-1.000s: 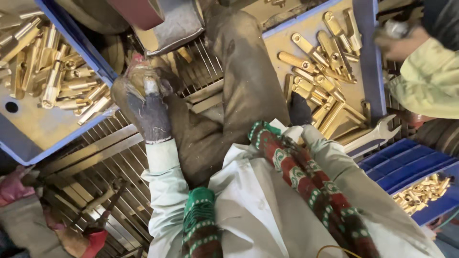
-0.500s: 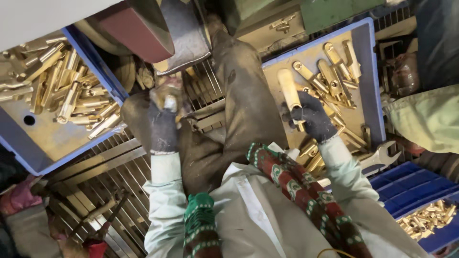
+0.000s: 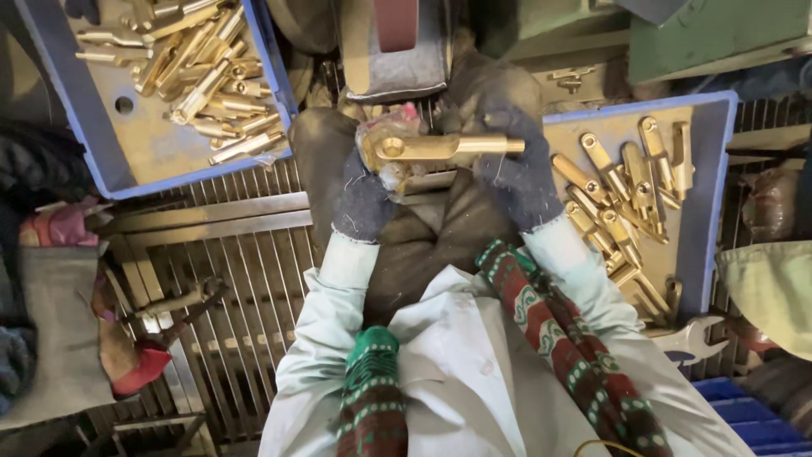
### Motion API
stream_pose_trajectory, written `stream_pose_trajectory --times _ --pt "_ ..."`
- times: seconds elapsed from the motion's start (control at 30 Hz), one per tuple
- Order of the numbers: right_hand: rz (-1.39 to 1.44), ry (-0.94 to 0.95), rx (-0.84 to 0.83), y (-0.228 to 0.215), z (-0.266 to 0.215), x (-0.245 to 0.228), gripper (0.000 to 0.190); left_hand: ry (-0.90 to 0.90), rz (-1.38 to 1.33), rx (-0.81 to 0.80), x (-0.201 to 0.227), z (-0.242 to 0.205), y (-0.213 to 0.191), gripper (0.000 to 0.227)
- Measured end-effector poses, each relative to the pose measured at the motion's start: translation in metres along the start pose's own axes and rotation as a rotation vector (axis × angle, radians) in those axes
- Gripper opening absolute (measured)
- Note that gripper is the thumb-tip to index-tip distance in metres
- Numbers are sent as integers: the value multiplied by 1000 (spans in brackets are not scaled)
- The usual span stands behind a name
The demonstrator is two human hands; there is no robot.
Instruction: The person sits on the floor and repeatedly rubs brass-colored metal parts against a rotating grinding wheel to smooth or polish their surfaces. Finished pieces are placed into a blue bin to the right.
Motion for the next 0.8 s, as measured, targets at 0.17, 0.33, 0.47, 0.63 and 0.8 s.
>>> stream_pose_trajectory --times 0.17,0.33,0.47,0.63,0.8 --pt "215 -102 30 4 16 17 54 4 107 38 9 6 -5 73" --pt "51 1 -38 2 49 34 45 -98 298 90 11 36 -26 58" --pt "-248 54 -116 -1 90 53 36 -120 296 -2 4 70 -51 48" --pt "21 299 61 -1 124 94 43 -272 108 338 -42 95 -81 42" --pt "105 393 170 -3 128 116 40 -405 149 482 -74 100 -91 39"
Point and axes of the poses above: each hand's wrist, its own z-axis towards the middle knuckle, its own y-axis out of the palm, x = y × z, the point moved 8 cm from there along z, towards the middle knuckle, and after that the axes turned 8 degrees about -y, right-handed, at the moved point
